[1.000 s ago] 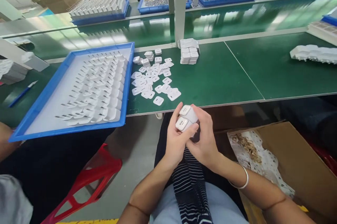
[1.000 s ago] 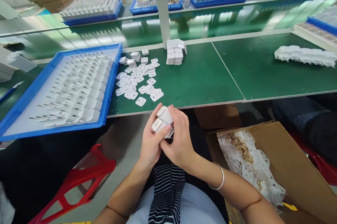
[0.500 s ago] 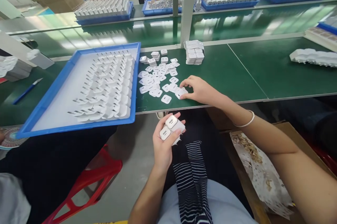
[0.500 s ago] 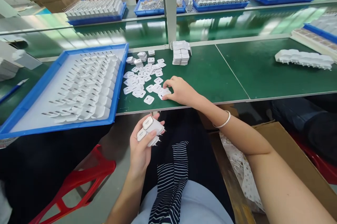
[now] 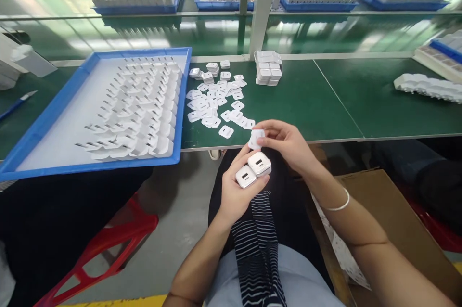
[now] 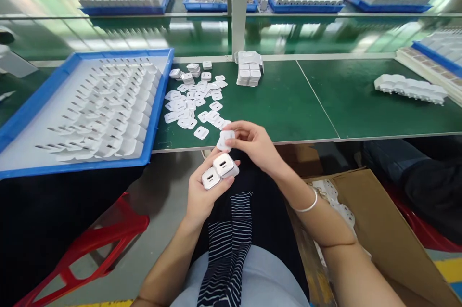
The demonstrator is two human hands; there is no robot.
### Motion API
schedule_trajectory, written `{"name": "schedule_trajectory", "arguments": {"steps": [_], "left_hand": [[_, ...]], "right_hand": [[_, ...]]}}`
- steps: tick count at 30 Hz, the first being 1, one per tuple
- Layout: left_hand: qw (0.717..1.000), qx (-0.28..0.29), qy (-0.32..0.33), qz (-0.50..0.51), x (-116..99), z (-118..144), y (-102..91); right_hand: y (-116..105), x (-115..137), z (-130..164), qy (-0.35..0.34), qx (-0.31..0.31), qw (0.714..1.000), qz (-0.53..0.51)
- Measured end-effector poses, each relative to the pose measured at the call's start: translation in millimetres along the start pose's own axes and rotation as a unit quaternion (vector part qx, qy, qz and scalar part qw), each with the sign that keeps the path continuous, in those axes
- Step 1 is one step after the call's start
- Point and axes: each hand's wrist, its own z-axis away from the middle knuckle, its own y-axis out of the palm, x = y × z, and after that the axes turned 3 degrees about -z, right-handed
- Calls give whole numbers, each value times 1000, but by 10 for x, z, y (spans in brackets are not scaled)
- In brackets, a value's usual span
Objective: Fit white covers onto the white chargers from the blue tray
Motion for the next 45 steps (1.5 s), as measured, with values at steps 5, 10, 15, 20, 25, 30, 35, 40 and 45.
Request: {"name": "schedule_trajectory", "arguments": {"steps": [5,10,15,20,25,30,35,40,45], "left_hand": [[999,-11,32,-11,-31,-7,177],[999,-3,30,-24,-64,-16,182],[999,22,2,-40,-159,-71,108],[983,101,4,-153,-338,-136,107],[976,122,11,-180,-326,-161,171],[988,96,-7,-118,-232,-146,173],[983,66,67,-156,-219,-157,184],[957,15,149,-249,-246,-167,218],[940,23,198,-275,-279,-153,254]], "right_hand": [[118,-36,337,-74,-97,992,11],[-31,53,387,-114,-78,989,56],[-334,247,347,-137,20,966,216],[-487,515,291,-157,142,906,368],[-546,619,241,-147,220,876,404],[-550,479,275,-96,140,945,280],[-559,393,321,-99,18,972,214],[-561,494,474,-115,-68,975,178],[-448,502,683,-59,32,992,109]]}}
